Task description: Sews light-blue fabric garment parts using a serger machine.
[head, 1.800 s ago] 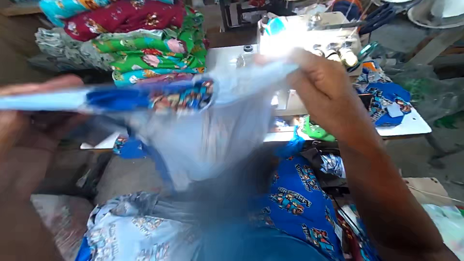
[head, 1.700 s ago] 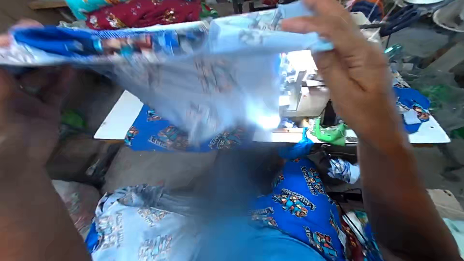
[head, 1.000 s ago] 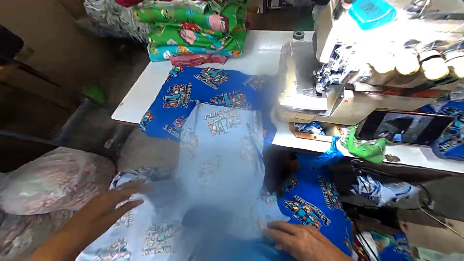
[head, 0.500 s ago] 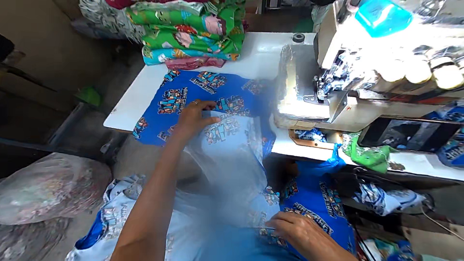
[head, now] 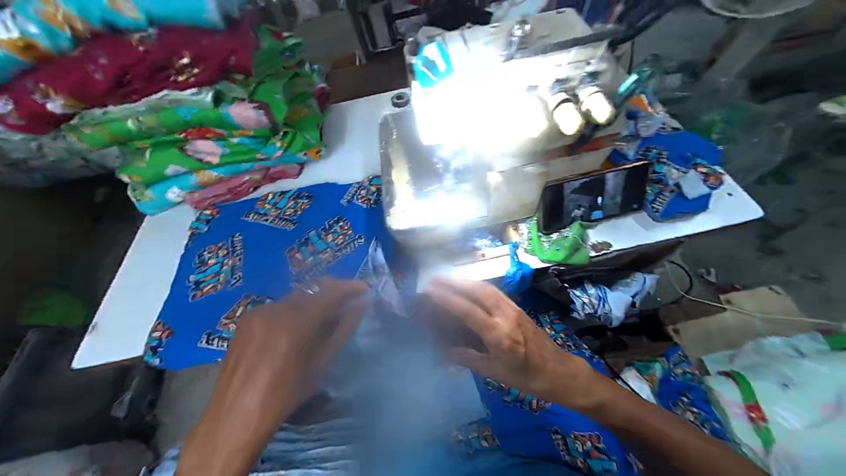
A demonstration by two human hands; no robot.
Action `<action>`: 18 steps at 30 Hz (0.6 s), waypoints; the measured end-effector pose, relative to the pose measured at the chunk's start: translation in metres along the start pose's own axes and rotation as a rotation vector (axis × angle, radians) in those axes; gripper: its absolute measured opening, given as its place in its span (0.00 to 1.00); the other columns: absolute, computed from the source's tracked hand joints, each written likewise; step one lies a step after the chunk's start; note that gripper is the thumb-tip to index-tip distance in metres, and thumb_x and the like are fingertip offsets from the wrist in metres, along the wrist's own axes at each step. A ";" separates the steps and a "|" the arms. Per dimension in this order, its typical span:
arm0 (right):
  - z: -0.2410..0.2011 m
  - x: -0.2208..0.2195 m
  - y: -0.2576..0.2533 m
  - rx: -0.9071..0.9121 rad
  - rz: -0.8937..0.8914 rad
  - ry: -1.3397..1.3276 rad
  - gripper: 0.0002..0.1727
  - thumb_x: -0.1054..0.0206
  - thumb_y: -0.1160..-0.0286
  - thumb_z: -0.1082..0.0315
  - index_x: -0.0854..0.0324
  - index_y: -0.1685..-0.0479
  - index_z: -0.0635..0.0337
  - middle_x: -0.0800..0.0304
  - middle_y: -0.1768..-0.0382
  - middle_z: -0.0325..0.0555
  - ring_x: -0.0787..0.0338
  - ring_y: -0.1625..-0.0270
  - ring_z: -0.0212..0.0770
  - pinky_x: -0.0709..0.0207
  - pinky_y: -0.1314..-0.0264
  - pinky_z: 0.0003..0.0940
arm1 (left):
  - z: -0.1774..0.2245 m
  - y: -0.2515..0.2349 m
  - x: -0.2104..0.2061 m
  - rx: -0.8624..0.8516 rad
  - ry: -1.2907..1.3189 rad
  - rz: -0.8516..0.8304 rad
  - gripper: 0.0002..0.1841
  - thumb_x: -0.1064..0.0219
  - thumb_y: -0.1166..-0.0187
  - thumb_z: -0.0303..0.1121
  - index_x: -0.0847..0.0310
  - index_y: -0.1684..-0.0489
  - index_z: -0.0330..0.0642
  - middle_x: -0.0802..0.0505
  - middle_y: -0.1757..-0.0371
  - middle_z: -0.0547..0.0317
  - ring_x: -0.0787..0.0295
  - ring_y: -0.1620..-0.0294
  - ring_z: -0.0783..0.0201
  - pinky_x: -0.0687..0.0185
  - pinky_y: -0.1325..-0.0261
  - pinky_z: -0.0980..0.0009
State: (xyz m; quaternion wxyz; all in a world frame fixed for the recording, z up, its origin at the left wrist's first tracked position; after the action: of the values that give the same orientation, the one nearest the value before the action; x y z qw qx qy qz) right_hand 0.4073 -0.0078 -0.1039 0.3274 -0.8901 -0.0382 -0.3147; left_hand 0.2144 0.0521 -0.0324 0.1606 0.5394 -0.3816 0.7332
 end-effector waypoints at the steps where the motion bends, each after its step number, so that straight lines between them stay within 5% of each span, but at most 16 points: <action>1: -0.008 0.010 -0.014 0.042 0.047 0.009 0.36 0.23 0.30 0.52 0.22 0.22 0.60 0.18 0.25 0.52 0.18 0.24 0.47 0.26 0.22 0.45 | 0.025 -0.004 0.005 -0.090 -0.011 0.001 0.17 0.42 0.12 0.44 0.09 0.53 0.43 0.08 0.69 0.50 0.12 0.76 0.54 0.24 0.77 0.58; 4: -0.032 0.025 -0.043 0.166 0.050 -0.069 0.40 0.19 0.36 0.51 0.23 0.22 0.59 0.14 0.29 0.46 0.20 0.21 0.43 0.36 0.13 0.51 | 0.074 -0.014 0.021 -0.284 -0.005 -0.017 0.15 0.45 0.08 0.44 0.14 0.50 0.47 0.12 0.72 0.52 0.20 0.79 0.57 0.34 0.79 0.65; 8: -0.025 0.024 -0.045 0.160 0.050 -0.138 0.20 0.24 0.27 0.59 0.11 0.39 0.58 0.03 0.57 0.39 0.08 0.52 0.34 0.21 0.33 0.38 | 0.065 -0.019 0.047 -0.243 -0.024 -0.002 0.14 0.42 0.09 0.43 0.11 0.46 0.48 0.10 0.70 0.53 0.19 0.76 0.63 0.32 0.75 0.68; 11: 0.006 0.025 -0.036 -0.037 0.023 -0.220 0.12 0.28 0.23 0.64 0.09 0.45 0.57 0.05 0.58 0.41 0.08 0.55 0.33 0.15 0.46 0.33 | 0.035 -0.019 0.070 -0.098 -0.050 0.055 0.15 0.39 0.13 0.43 0.12 0.45 0.43 0.07 0.62 0.51 0.13 0.69 0.66 0.23 0.67 0.67; 14: 0.032 0.032 -0.028 -0.182 0.032 -0.449 0.11 0.27 0.25 0.70 0.11 0.46 0.58 0.06 0.55 0.39 0.08 0.54 0.28 0.13 0.49 0.26 | 0.016 -0.017 0.085 0.027 -0.019 0.147 0.18 0.37 0.14 0.46 0.14 0.44 0.41 0.08 0.57 0.54 0.14 0.61 0.73 0.21 0.56 0.72; 18: 0.051 0.040 -0.020 -0.326 0.174 -0.626 0.06 0.27 0.26 0.72 0.11 0.54 0.56 0.08 0.60 0.34 0.11 0.59 0.25 0.16 0.56 0.21 | 0.014 -0.017 0.089 0.117 0.021 0.218 0.18 0.36 0.15 0.47 0.15 0.45 0.40 0.10 0.59 0.62 0.19 0.63 0.82 0.25 0.58 0.82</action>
State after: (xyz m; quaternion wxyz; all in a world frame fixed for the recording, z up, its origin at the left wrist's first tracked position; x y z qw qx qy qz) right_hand 0.4608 0.0336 -0.0995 0.1790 -0.9838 -0.0100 0.0001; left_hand 0.2019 0.0375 0.0572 0.0520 0.4955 -0.3927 0.7730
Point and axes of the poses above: each hand's wrist, its own y-axis away from the middle knuckle, its own x-axis out of the back of the hand, z = x × y, the point moved 7 cm from there along -y, towards the middle knuckle
